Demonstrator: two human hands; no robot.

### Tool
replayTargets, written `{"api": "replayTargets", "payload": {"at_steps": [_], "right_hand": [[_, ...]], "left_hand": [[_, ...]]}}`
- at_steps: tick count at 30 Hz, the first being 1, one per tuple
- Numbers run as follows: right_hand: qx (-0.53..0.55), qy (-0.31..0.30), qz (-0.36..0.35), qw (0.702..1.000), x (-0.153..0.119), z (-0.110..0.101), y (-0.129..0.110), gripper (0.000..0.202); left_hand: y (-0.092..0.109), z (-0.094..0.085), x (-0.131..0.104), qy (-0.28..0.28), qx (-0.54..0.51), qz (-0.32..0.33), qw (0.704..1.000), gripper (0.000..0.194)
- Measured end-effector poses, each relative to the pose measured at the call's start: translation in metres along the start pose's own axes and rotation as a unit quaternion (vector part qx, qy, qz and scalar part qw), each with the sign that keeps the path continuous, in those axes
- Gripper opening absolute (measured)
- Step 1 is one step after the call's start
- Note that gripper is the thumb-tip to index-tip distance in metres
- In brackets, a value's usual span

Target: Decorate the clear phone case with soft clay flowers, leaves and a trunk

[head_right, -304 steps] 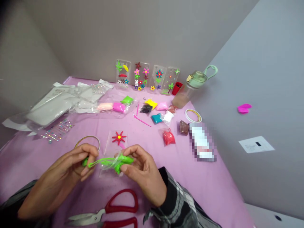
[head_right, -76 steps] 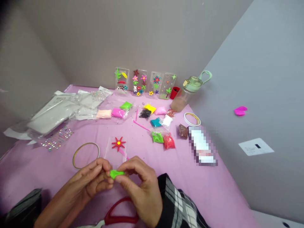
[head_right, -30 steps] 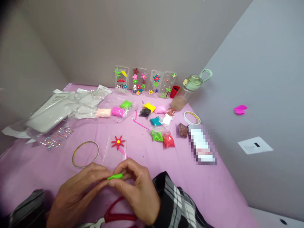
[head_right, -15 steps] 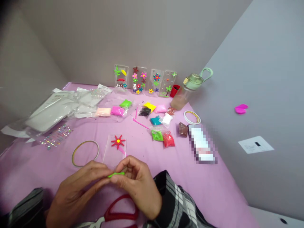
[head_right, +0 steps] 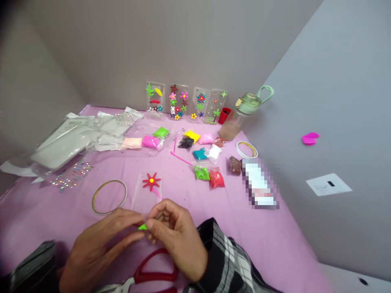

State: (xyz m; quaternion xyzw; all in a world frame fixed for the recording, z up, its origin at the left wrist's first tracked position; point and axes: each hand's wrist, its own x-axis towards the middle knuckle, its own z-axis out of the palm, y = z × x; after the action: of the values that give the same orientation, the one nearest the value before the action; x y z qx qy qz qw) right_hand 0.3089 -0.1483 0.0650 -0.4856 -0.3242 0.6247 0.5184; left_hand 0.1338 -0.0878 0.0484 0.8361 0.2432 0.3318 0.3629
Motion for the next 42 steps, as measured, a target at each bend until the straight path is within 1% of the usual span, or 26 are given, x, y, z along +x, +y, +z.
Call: {"api": "replayTargets", "payload": {"at_steps": [4, 9, 11, 16, 20, 23, 25, 28, 31, 34, 37, 42], "right_hand": [[0.020, 0.009, 0.012, 1.000, 0.000, 0.002, 0.001, 0.033], [0.029, 0.009, 0.021, 0.999, 0.002, 0.001, 0.001, 0.034], [0.028, 0.008, 0.021, 0.999, 0.002, 0.001, 0.000, 0.033], [0.012, 0.016, 0.011, 1.000, 0.001, 0.001, 0.001, 0.026], [-0.046, 0.021, -0.011, 0.999, -0.001, 0.003, 0.001, 0.014], [-0.089, 0.034, -0.026, 0.995, -0.002, 0.004, 0.000, 0.014], [-0.101, 0.061, -0.043, 0.992, -0.002, 0.003, -0.002, 0.013], [-0.064, 0.095, -0.057, 0.992, 0.000, -0.001, -0.002, 0.010], [-0.012, 0.077, -0.057, 0.995, 0.002, -0.006, -0.001, 0.017], [0.011, 0.047, -0.056, 0.997, 0.003, -0.007, 0.000, 0.021], [0.016, 0.036, -0.047, 0.998, 0.002, -0.005, 0.000, 0.023], [0.006, 0.030, -0.038, 0.999, 0.002, -0.004, -0.001, 0.024]], "left_hand": [[-0.003, 0.001, -0.004, -0.020, 0.007, 0.005, 1.000, 0.019], [-0.006, -0.001, -0.004, -0.010, 0.101, 0.065, 0.993, 0.022], [-0.006, -0.002, -0.003, -0.011, 0.118, 0.073, 0.990, 0.023], [-0.006, 0.000, -0.003, -0.023, 0.108, 0.052, 0.993, 0.022], [-0.005, 0.003, -0.003, -0.018, 0.104, 0.073, 0.992, 0.021], [-0.002, 0.002, -0.002, -0.011, 0.085, 0.076, 0.993, 0.020], [0.000, 0.000, 0.000, -0.004, 0.056, 0.039, 0.998, 0.017], [0.006, -0.004, 0.004, 0.034, -0.010, -0.057, 0.998, 0.013], [0.009, -0.006, 0.007, 0.063, -0.089, -0.147, 0.983, 0.009], [0.008, -0.005, 0.006, 0.058, -0.169, -0.219, 0.959, 0.008], [0.004, -0.004, 0.006, 0.049, -0.211, -0.253, 0.943, 0.012], [0.002, -0.005, 0.007, 0.031, -0.256, -0.262, 0.930, 0.016]]}}
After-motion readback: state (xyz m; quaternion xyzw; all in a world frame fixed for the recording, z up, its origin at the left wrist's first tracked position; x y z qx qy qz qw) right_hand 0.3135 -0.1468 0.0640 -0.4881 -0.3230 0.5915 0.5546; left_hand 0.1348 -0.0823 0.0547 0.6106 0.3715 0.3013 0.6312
